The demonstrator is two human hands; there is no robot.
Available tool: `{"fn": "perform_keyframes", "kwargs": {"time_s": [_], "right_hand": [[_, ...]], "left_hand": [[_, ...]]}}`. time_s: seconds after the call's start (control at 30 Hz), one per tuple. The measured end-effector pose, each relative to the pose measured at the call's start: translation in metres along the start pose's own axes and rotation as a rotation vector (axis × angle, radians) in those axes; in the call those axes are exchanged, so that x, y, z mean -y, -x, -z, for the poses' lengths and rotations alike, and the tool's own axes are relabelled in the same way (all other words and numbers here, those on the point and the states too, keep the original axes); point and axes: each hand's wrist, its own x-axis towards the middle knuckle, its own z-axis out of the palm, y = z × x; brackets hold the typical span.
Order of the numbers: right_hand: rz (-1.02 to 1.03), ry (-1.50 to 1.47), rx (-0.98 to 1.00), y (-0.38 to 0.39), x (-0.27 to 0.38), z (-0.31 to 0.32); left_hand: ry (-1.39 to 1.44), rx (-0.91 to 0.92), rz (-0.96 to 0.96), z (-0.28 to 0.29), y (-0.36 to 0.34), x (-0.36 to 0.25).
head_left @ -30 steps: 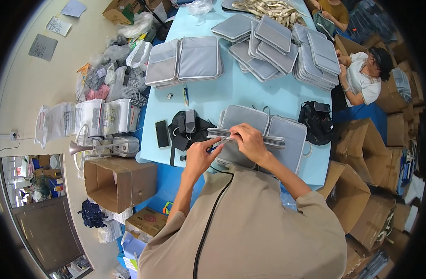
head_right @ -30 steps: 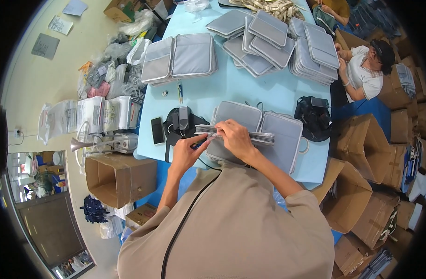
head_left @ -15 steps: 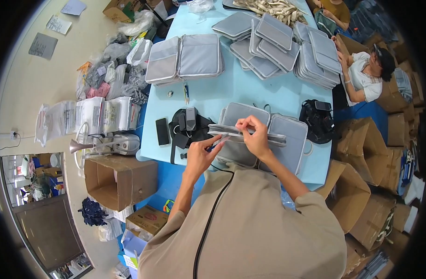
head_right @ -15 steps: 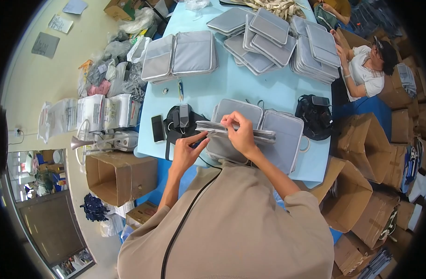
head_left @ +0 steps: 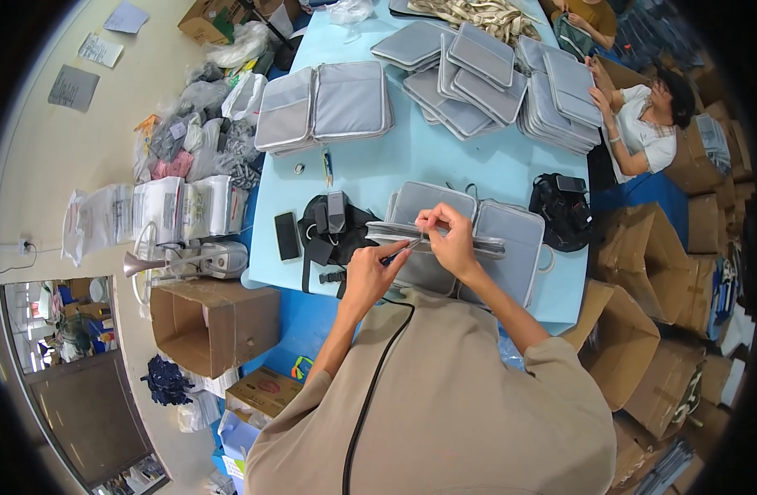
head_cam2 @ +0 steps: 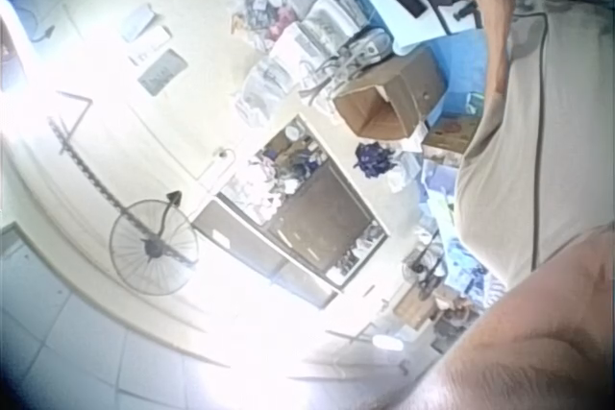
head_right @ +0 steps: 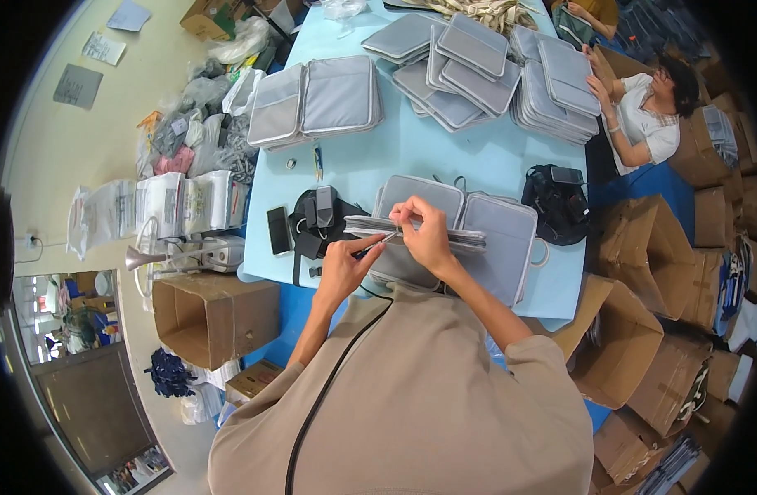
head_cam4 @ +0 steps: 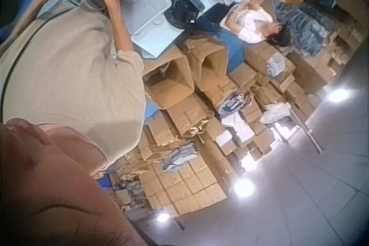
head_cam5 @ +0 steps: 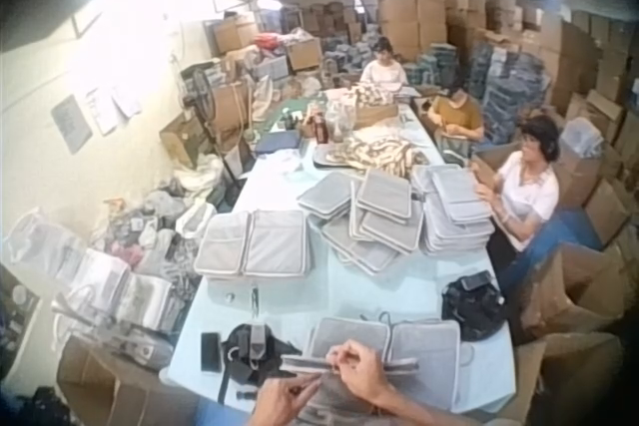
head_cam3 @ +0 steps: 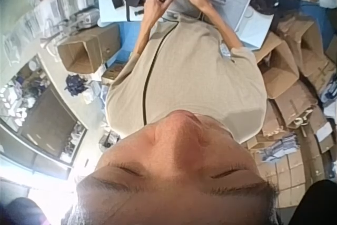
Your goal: Trimming excess threads from gray zippered cases using small scissors at a workshop table.
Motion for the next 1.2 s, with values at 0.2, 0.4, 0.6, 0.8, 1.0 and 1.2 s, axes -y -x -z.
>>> {"fn": "perform_keyframes", "kwargs": {"time_s": [0.2, 0.4, 0.6, 0.8, 1.0, 1.2], "right_hand": [[-0.014, -0.016, -0.026, -0.001, 0.002, 0.004], [-0.063, 0.038, -0.01, 0.023, 0.027, 0.02], [-0.008, 0.432, 0.017, 0.044, 0.051, 0.033], [0.301, 0.721, 0.022, 0.025, 0.05, 0.023], [0.333, 0.73, 0.221, 0.017, 0.033, 0.026], [0.389, 0.7, 0.198, 0.022, 0.032, 0.026]], "left_hand": [[0.072, 0.012, 0.104, -0.002, -0.002, 0.005], [0.11, 0.002, 0.065, 0.0, -0.004, 0.011], [0.126, 0.054, 0.089, 0.005, -0.006, 0.01], [0.086, 0.156, 0.085, 0.016, -0.012, 0.016], [0.134, 0.13, 0.023, 0.014, -0.006, 0.019], [0.123, 0.13, 0.067, 0.014, -0.003, 0.016]]}}
